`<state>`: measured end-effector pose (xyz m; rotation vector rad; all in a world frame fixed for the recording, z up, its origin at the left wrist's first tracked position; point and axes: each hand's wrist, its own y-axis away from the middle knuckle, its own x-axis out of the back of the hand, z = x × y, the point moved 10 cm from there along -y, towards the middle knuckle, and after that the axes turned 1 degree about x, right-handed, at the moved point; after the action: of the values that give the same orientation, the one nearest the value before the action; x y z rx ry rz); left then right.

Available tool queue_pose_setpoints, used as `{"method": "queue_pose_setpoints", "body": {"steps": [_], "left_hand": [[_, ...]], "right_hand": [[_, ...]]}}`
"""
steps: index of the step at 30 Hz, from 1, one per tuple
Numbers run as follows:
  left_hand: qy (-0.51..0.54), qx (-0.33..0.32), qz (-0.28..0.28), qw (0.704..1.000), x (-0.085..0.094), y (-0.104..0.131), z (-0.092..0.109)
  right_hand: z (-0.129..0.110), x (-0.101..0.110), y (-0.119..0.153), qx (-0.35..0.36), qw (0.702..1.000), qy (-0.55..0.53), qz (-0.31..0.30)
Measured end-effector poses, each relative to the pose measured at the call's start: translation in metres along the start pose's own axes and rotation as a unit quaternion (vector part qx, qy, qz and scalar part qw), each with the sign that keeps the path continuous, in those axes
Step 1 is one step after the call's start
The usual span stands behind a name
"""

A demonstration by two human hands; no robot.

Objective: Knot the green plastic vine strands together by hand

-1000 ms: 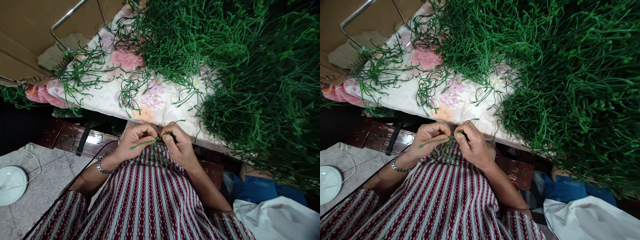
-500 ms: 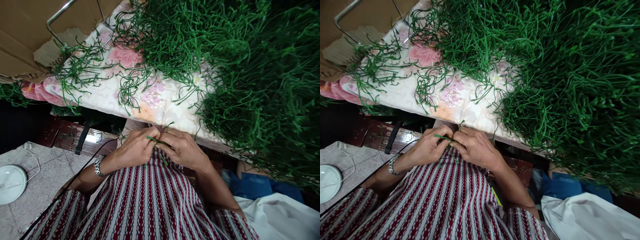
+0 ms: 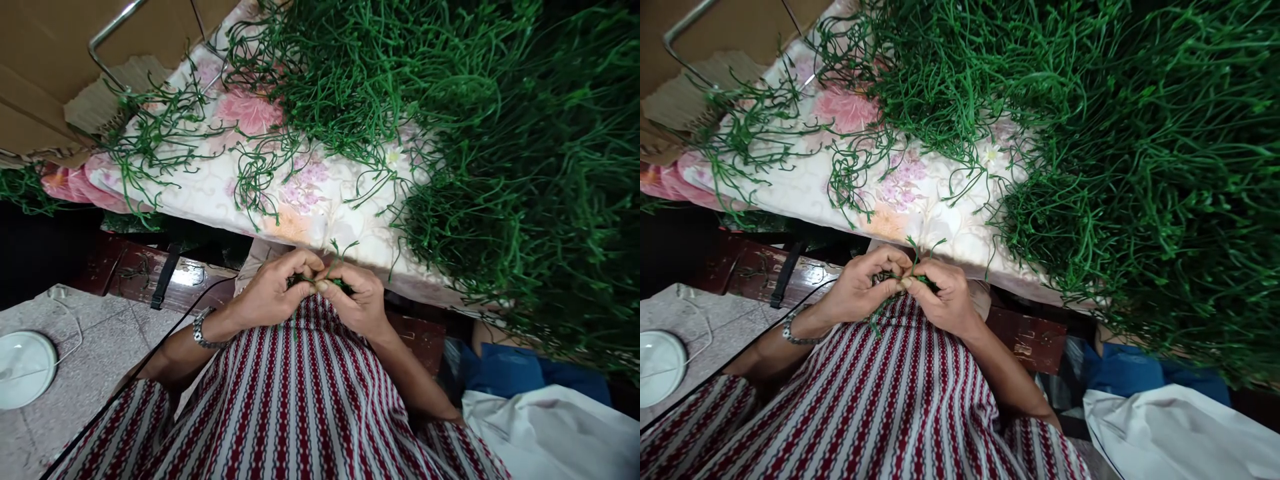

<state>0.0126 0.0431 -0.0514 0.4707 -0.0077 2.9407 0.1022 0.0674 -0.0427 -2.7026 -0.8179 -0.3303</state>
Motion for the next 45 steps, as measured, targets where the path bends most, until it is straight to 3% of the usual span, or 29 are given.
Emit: {"method": "queue_pose_setpoints", "body": {"steps": [5, 12, 16, 23, 28, 31, 35, 38, 40, 42, 45], "left_hand": [[-0.068, -0.057, -0.011, 0.996, -0.004, -0.004, 0.011], [-0.034, -0.102, -0.139, 0.984, -0.018, 0.001, 0.024], [-0.042, -0.113, -0.178, 0.977, -0.022, 0.006, 0.034], [-0.008, -0.118, -0.179, 0.977, -0.024, 0.004, 0.041], [0.083, -0.035, -0.139, 0.986, -0.017, -0.007, 0.026], [0.155, 0.04, -0.073, 0.984, -0.01, -0.015, 0.005], [0.223, 0.12, -0.013, 0.967, -0.005, -0.016, -0.018], [0.239, 0.151, 0.022, 0.959, 0.001, -0.015, -0.025], [0.249, 0.158, 0.046, 0.954, 0.006, -0.015, -0.027], [0.242, 0.16, 0.047, 0.956, 0.005, -0.015, -0.028], [0.239, 0.166, 0.007, 0.957, -0.005, -0.016, -0.028]], "right_hand": [[0.012, 0.002, 0.007, -0.032, 0.992, -0.111, 0.044], [0.006, -0.02, 0.01, -0.055, 0.963, -0.247, -0.09], [-0.013, -0.018, 0.008, -0.015, 0.96, -0.255, -0.115], [-0.023, -0.005, 0.009, 0.004, 0.972, -0.227, -0.067], [-0.006, 0.006, 0.002, -0.05, 0.97, -0.237, -0.007], [0.006, 0.015, -0.003, -0.077, 0.981, -0.177, 0.028], [0.007, 0.032, -0.002, -0.076, 0.996, 0.019, 0.036], [-0.002, 0.037, 0.004, -0.064, 0.987, 0.148, -0.009], [-0.021, 0.03, 0.009, -0.004, 0.977, 0.208, -0.054], [-0.047, 0.02, 0.012, 0.101, 0.957, 0.263, -0.064], [-0.073, 0.002, 0.014, 0.249, 0.913, 0.319, -0.059]]}}
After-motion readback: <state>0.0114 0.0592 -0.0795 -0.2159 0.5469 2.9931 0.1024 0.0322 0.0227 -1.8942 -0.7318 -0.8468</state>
